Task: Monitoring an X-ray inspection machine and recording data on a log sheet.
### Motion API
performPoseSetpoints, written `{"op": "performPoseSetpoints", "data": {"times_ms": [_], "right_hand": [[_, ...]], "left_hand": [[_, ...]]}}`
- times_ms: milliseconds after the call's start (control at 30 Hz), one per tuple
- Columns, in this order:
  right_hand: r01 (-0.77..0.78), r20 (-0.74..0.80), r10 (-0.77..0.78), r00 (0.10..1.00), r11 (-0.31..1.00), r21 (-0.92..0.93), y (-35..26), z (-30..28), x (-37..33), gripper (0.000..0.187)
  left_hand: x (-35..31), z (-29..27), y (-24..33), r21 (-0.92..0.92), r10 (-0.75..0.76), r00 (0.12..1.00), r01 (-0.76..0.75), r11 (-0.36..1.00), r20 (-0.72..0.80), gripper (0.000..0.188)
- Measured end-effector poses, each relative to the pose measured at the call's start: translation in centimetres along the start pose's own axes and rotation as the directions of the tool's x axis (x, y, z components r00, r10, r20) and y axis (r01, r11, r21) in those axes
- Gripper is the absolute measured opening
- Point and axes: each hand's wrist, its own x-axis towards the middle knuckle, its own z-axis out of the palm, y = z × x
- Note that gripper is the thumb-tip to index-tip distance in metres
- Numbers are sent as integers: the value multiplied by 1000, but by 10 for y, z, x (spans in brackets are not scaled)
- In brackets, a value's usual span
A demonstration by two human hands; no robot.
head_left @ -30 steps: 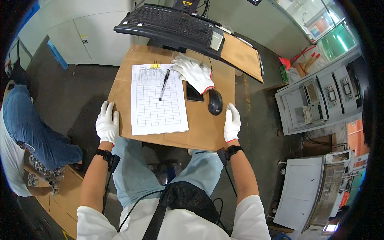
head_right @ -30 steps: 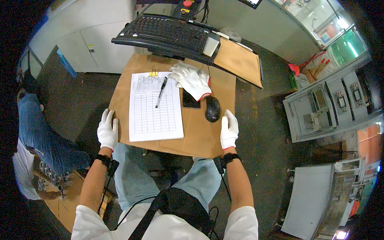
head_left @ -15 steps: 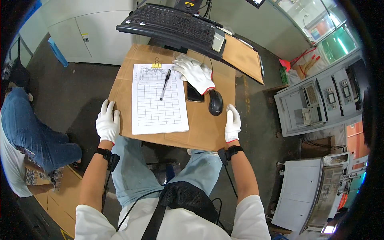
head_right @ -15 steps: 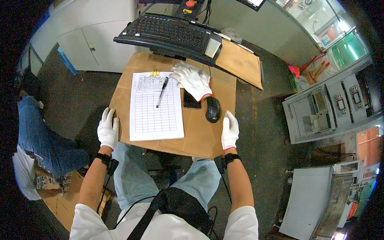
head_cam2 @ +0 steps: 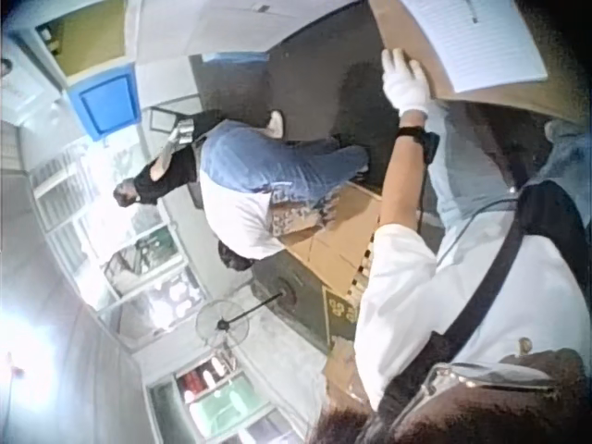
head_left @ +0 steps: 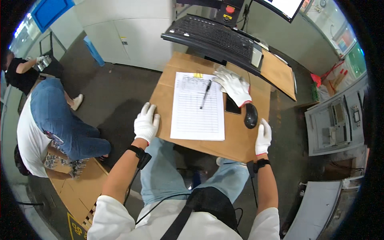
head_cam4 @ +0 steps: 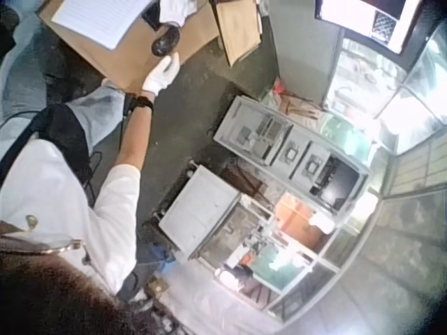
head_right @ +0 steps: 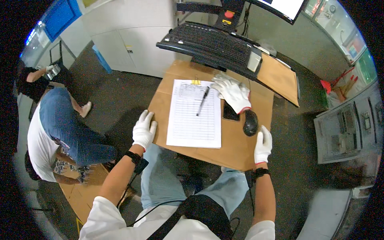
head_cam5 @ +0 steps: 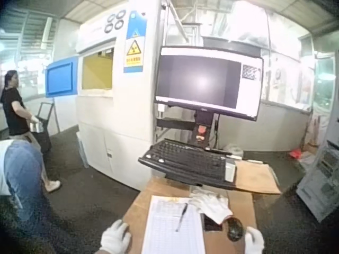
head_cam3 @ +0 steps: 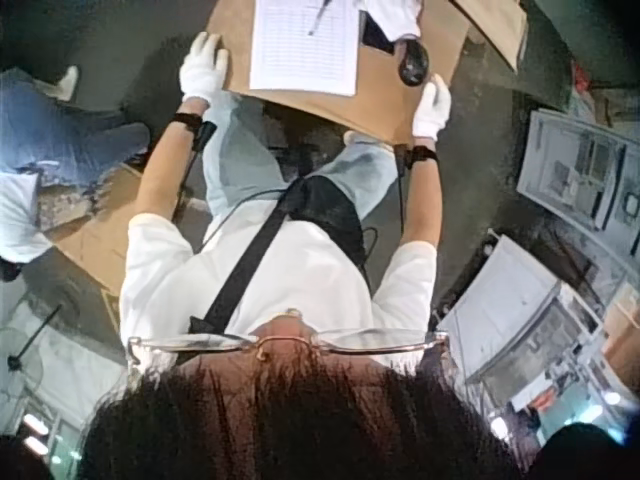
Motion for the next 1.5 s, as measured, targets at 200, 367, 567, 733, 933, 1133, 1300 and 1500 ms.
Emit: {"op": "performPoseSetpoints", "data": {"times_ms": [200, 367, 567, 733, 933, 1133, 1300, 1500], "right_hand": [[-1, 2, 1, 1000, 998, -57, 5, 1, 2, 33], [-16, -11, 16, 1000, 1000, -12, 0, 2, 1, 34], [35, -19, -36, 999, 997, -68, -4, 2, -1, 33], [32, -36, -35, 999, 996, -89, -6, -2, -4, 33], [49, -18, -51, 999, 996, -75, -17, 3, -2, 35], [-8, 26, 10, 1000, 997, -79, -21, 3, -2, 33], [-16, 4, 16, 1000, 999, -30, -14, 1, -3, 32], [-42, -11, 43, 999, 997, 59, -4, 4, -7, 32]], "left_hand": [[27, -36, -21, -79, 101, 956, -82, 994, 277, 43], [53, -45, -6, -99, 48, 941, -15, 995, 336, 34], [44, 0, 15, 0, -27, 998, 27, 1000, 62, 34], [39, 21, 17, 36, 62, 985, -57, 998, -162, 30], [40, 13, 18, 28, 7, 993, -4, 1000, -121, 32], [40, 13, 16, 36, -13, 996, 16, 999, -87, 32], [40, 14, 21, 26, -17, 997, 19, 999, -73, 34], [37, 13, 20, 36, -33, 997, 35, 999, -75, 33]]}}
